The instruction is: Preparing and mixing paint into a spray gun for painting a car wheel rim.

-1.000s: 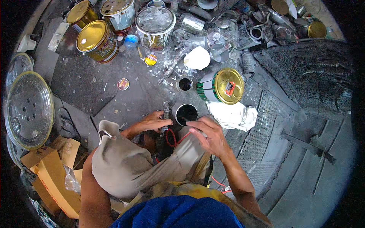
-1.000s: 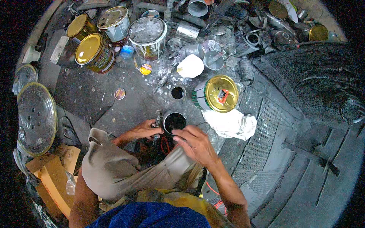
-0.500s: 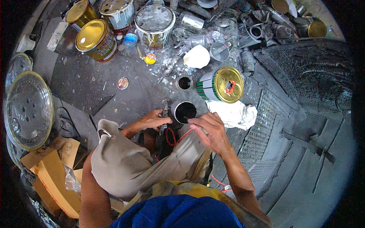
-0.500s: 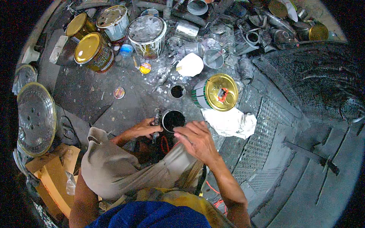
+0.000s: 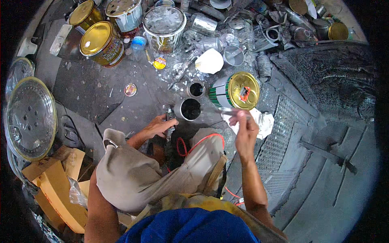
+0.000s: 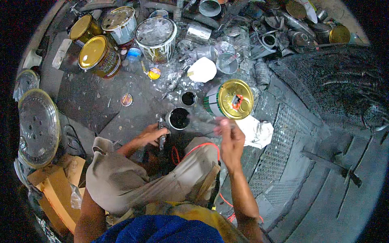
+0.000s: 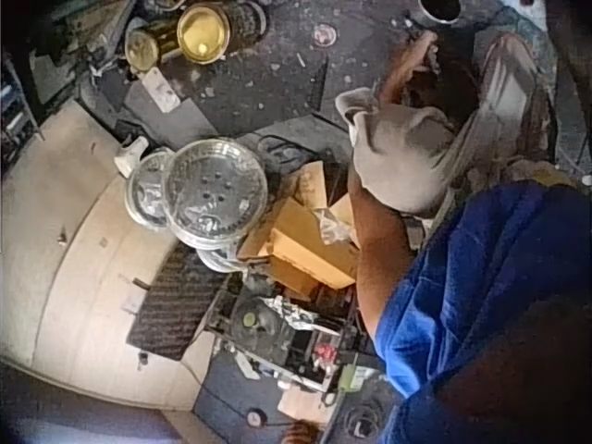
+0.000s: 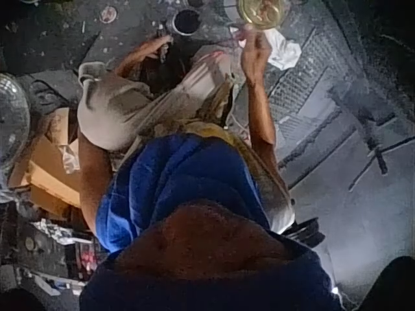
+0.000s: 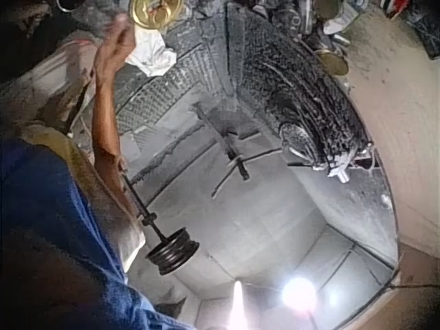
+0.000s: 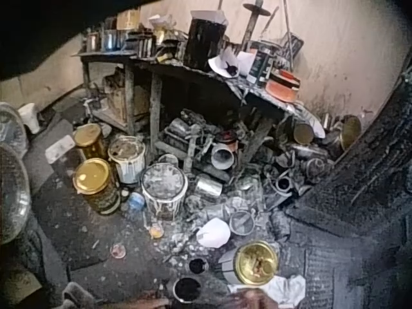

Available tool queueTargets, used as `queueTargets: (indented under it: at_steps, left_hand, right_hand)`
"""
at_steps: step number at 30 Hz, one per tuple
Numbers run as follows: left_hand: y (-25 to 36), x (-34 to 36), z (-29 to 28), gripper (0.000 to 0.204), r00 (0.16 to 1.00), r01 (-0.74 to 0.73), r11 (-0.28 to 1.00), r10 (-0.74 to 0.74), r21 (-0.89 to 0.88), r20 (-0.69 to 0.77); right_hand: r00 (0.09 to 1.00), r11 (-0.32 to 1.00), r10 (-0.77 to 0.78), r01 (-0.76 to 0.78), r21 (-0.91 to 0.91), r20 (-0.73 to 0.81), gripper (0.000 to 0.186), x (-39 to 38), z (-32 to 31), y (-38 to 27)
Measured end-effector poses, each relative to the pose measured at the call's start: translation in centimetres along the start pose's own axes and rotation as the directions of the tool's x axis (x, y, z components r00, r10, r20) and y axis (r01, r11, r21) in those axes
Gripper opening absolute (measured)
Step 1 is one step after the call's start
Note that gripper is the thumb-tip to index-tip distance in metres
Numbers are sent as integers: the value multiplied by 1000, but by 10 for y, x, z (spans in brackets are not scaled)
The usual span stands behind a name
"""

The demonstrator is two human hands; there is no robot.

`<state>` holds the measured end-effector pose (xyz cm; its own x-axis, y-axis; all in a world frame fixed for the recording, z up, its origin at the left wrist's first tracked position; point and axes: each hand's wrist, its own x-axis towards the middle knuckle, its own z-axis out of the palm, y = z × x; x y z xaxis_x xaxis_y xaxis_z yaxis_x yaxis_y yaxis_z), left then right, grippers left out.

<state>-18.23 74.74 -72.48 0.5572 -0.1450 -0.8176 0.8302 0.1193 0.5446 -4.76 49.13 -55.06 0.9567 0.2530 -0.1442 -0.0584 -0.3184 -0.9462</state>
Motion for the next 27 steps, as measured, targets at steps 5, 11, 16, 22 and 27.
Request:
queueTargets:
  at_steps: [5,11,16,22,27]
  left_hand:
    - [-9,-4,-15,63,998,37,998,-40,-47,-47]
    - [-12,-7,-15,57,1000,-29,998,29,-51,-6]
    - [-5,-43,-22,48,996,-76,988,68,-137,-57]
    - [-9,-27,-7,43,995,-51,979,32,-199,-98]
    - [-14,-21,-14,41,986,-120,975,95,-185,-137]
  right_hand:
    - [988,993,-101,93,-73,-114,32,45,21,7]
    - [973,915,-220,231,-330,72,31,103,68,74]
    - [994,925,-107,111,-365,32,34,128,100,124]
    - [980,971,184,-194,-141,-77,40,136,85,160]
    - [994,941,-83,55,-334,-70,25,56,83,147]
